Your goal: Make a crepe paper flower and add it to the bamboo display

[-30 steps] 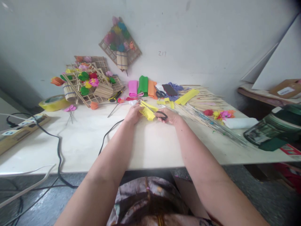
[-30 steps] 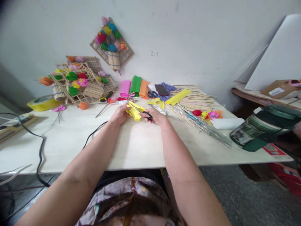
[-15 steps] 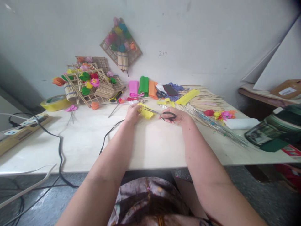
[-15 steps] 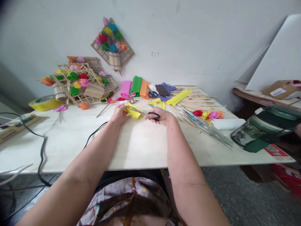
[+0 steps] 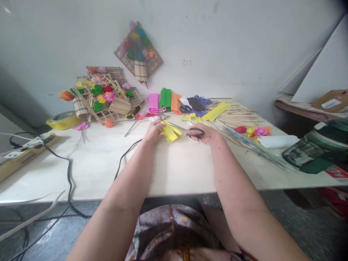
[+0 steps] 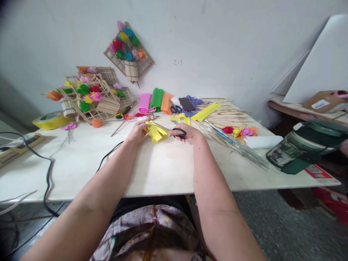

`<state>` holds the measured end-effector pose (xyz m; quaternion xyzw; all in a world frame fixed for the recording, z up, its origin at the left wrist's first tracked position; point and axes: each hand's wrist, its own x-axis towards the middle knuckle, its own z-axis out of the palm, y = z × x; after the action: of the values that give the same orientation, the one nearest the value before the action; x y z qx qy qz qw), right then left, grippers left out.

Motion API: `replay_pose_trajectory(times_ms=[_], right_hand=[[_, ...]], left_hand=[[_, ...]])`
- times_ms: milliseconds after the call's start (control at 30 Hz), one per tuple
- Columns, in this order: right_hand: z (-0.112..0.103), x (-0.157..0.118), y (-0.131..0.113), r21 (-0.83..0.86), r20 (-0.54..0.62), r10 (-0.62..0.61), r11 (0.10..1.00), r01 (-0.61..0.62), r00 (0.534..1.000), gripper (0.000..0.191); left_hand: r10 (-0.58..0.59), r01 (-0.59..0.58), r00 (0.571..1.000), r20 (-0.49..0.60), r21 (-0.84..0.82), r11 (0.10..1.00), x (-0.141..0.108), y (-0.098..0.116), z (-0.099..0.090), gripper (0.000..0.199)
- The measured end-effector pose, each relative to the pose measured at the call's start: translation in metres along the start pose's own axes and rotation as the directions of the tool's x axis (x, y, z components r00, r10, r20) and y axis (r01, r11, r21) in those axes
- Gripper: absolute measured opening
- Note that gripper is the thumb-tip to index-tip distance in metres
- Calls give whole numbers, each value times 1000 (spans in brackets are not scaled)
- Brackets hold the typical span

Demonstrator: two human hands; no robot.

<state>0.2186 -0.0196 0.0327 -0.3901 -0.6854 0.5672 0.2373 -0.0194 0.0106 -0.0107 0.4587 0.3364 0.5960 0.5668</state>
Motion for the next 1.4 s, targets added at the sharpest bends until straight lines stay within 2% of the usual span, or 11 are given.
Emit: replay_pose_trajectory(times_ms=[133,833,1100,1400], right_hand=[[-3,0,3,2,40,9,1000,-9,999,37],[-2,-1,-1,0,70,61,998,-61,996,34],[0,-2,-2,15,58,59,998,-60,997,34],[7,3,1,43,12,70,997,-70,997,36]], left_hand=[[2,-2,1000,27,3,1000,1,-2,-2,10],[21,-20,1000,23,-35,999,0,1,-1,14],[47,-46,998,28,-47,998,1,1,-2,13],[19,-18,1000,24,-38,999,0,3,-1,13]])
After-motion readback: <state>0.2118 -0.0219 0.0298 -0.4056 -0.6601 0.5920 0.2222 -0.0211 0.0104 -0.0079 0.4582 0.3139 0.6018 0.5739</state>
